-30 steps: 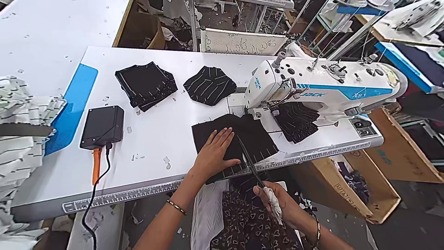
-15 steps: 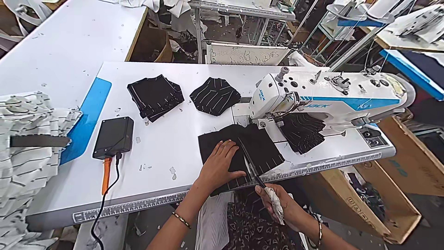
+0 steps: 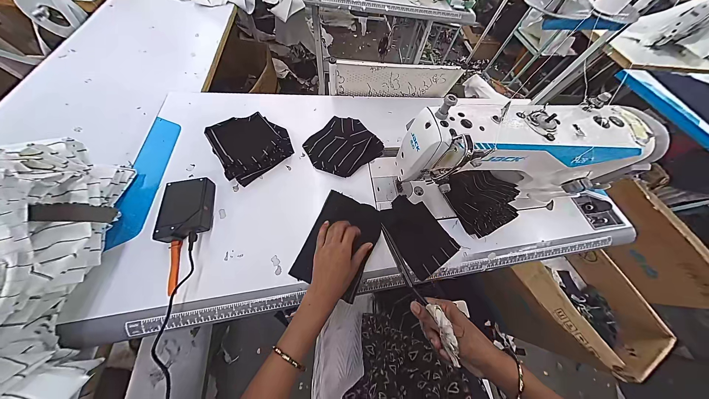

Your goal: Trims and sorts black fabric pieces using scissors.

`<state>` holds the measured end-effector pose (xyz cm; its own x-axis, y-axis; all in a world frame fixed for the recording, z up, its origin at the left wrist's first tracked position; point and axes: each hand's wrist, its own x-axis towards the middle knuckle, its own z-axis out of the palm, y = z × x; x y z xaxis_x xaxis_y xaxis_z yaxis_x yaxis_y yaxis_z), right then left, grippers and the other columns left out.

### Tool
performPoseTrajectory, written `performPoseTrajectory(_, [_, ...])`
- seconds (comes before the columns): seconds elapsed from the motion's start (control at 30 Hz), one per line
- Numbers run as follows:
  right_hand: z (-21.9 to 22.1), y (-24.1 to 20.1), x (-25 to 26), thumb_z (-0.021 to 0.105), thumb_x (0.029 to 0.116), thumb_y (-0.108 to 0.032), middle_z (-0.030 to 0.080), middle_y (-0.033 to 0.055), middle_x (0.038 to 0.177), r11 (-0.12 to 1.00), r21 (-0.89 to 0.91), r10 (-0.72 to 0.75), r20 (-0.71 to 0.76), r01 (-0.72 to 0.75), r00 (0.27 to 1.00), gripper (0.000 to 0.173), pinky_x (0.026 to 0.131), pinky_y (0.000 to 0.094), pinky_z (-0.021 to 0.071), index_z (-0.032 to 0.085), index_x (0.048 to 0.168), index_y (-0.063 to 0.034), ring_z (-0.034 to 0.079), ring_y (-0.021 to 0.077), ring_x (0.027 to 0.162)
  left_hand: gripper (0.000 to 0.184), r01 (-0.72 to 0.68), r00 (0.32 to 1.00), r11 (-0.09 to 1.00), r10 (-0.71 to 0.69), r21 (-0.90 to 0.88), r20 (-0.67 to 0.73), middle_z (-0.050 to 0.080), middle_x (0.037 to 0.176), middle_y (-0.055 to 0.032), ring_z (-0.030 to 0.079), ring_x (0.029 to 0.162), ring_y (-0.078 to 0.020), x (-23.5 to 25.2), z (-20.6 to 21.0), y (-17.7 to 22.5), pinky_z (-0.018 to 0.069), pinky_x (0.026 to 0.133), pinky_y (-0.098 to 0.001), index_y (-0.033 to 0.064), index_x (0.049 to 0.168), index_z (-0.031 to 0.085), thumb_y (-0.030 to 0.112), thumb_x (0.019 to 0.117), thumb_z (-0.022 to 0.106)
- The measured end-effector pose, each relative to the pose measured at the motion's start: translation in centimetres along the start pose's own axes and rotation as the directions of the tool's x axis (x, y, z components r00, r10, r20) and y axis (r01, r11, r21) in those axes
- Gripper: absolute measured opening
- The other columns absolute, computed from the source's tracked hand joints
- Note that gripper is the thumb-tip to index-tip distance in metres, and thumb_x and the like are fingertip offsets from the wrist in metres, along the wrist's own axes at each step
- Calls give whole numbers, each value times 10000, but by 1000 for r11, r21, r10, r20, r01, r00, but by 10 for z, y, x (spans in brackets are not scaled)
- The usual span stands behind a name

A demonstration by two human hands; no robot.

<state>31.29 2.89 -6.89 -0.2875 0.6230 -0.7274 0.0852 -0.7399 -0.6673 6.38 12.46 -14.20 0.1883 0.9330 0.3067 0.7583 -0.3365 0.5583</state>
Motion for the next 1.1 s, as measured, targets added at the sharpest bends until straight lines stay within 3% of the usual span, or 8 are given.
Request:
performPoseTrajectory(0.07, [-8, 3, -6, 620, 1003, -393, 526, -78, 582, 1000, -20, 6, 19, -6, 1000, 280, 440, 163, 443, 566, 858, -160, 515, 19, 455, 738, 107, 994, 991, -110, 82, 28, 557, 1464, -206, 504, 1385, -410, 1, 2, -2, 277, 1160, -680, 19, 1392, 601, 601, 938, 587])
performPoseTrajectory(0.17, [-26, 3, -12, 652, 967, -455, 514, -91, 591, 994, -105, 34, 80, -25, 996, 299, 447, 158, 424, 570, 870, -184, 499, 7, 464, 890, 126, 975, 977, -153, 170, 159, 394, 1626, -108, 378, 1494, -347, 5, -1, -5, 169, 1203, -670, 111, 1553, 449, 745, 928, 453])
performPoseTrajectory(0.3, [-32, -14, 1, 659, 966, -468, 484, -87, 584, 977, -211, 52, 65, -37, 997, 323, 460, 161, 421, 539, 883, -179, 484, 13, 467, 896, 111, 942, 974, -166, 197, 290, 295, 1681, -33, 268, 1549, -302, 13, -4, -9, 67, 1213, -676, 242, 1601, 373, 812, 909, 380])
performPoseTrajectory(0.53, [-38, -29, 20, 716, 930, -497, 495, -72, 610, 862, -507, 14, -18, -21, 1000, 387, 515, 213, 426, 562, 878, -146, 488, 36, 503, 891, 83, 929, 978, -145, 192, 341, 282, 1686, -8, 263, 1551, -285, 16, -8, -11, 65, 1215, -672, 269, 1607, 356, 822, 908, 368])
performPoseTrajectory(0.67, [-41, -26, 18, 738, 924, -458, 513, -69, 588, 888, -460, 3, -21, -12, 1000, 359, 495, 206, 435, 579, 847, -145, 503, 37, 484, 886, 67, 928, 979, -132, 192, 347, 281, 1687, -5, 265, 1551, -281, 17, -9, -12, 67, 1212, -676, 268, 1604, 363, 819, 910, 369])
performPoseTrajectory(0.83, [-31, -45, 25, 703, 952, -467, 491, -73, 622, 888, -458, 49, 5, -42, 999, 359, 512, 185, 416, 549, 904, -147, 478, 23, 504, 911, 53, 934, 982, -114, 182, 339, 303, 1678, -12, 279, 1545, -284, 16, -9, -12, 73, 1213, -673, 225, 1606, 360, 811, 909, 392])
performPoseTrajectory(0.93, [-32, -50, 29, 710, 958, -431, 510, -61, 613, 859, -510, 40, -9, -39, 999, 345, 509, 200, 432, 551, 874, -137, 503, 36, 503, 930, 48, 932, 981, -112, 186, 346, 296, 1681, -3, 269, 1550, -266, 16, -10, -13, 68, 1219, -661, 211, 1613, 344, 815, 907, 390])
performPoseTrajectory(1.1, [-33, -50, 28, 712, 967, -382, 529, -66, 590, 900, -436, 31, 1, -27, 1000, 313, 481, 182, 440, 558, 846, -138, 513, 27, 477, 958, 39, 923, 986, -99, 165, 371, 279, 1688, 4, 251, 1556, -261, 16, -11, -14, 54, 1221, -659, 196, 1621, 321, 815, 896, 420])
